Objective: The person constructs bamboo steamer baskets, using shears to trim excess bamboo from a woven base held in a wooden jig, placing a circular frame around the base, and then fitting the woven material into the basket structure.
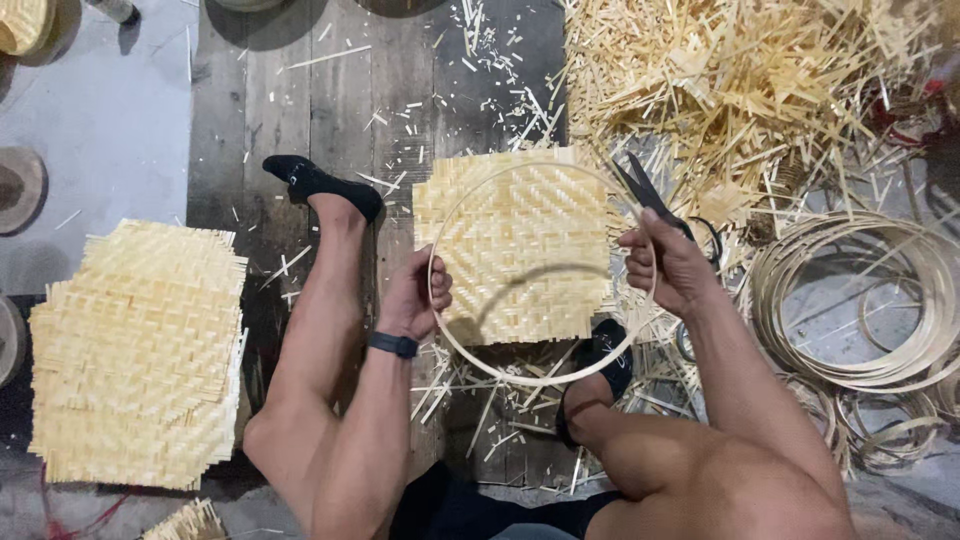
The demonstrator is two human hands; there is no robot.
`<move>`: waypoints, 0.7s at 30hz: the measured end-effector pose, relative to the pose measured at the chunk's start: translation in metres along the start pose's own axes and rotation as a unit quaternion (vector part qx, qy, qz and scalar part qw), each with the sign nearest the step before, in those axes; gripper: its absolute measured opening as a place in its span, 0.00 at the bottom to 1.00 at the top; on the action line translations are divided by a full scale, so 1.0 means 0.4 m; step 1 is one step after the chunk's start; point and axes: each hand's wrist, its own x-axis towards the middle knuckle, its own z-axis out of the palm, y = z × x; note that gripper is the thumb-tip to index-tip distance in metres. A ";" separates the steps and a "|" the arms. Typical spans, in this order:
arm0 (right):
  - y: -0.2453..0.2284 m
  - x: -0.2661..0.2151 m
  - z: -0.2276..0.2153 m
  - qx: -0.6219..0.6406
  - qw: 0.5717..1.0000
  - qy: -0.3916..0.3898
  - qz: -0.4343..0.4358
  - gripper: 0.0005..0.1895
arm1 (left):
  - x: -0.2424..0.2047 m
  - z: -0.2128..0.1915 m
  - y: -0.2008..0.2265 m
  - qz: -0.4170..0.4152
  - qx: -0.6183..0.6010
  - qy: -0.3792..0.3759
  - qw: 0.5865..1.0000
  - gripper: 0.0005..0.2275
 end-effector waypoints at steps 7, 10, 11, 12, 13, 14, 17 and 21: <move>0.037 0.021 -0.059 0.007 1.000 0.014 0.017 0.28 | 0.049 0.010 0.021 -0.074 0.093 -0.033 0.992 0.19; 0.020 0.010 -0.086 -0.047 0.998 0.024 0.036 0.31 | 0.031 -0.010 0.049 -0.063 0.128 -0.030 0.989 0.21; 0.016 0.013 -0.081 -0.046 0.998 0.000 0.043 0.32 | 0.032 -0.008 0.056 -0.067 0.128 -0.050 0.988 0.21; 0.006 0.012 -0.072 -0.047 0.997 -0.025 0.051 0.33 | 0.036 -0.001 0.054 -0.071 0.131 -0.052 0.988 0.21; -0.008 0.002 -0.063 -0.044 0.998 -0.022 0.050 0.33 | 0.038 0.007 0.057 -0.065 0.110 -0.084 0.988 0.22; -0.026 -0.009 -0.050 -0.104 0.995 0.006 0.008 0.23 | 0.030 0.010 0.062 -0.056 0.087 -0.111 0.988 0.23; -0.100 -0.066 -0.011 -0.277 0.960 0.010 -0.037 0.17 | 0.032 0.042 0.089 0.002 0.044 -0.070 0.997 0.19; -0.118 -0.104 0.059 -0.425 0.903 0.050 -0.029 0.21 | 0.016 0.051 0.097 0.034 0.090 -0.012 0.995 0.19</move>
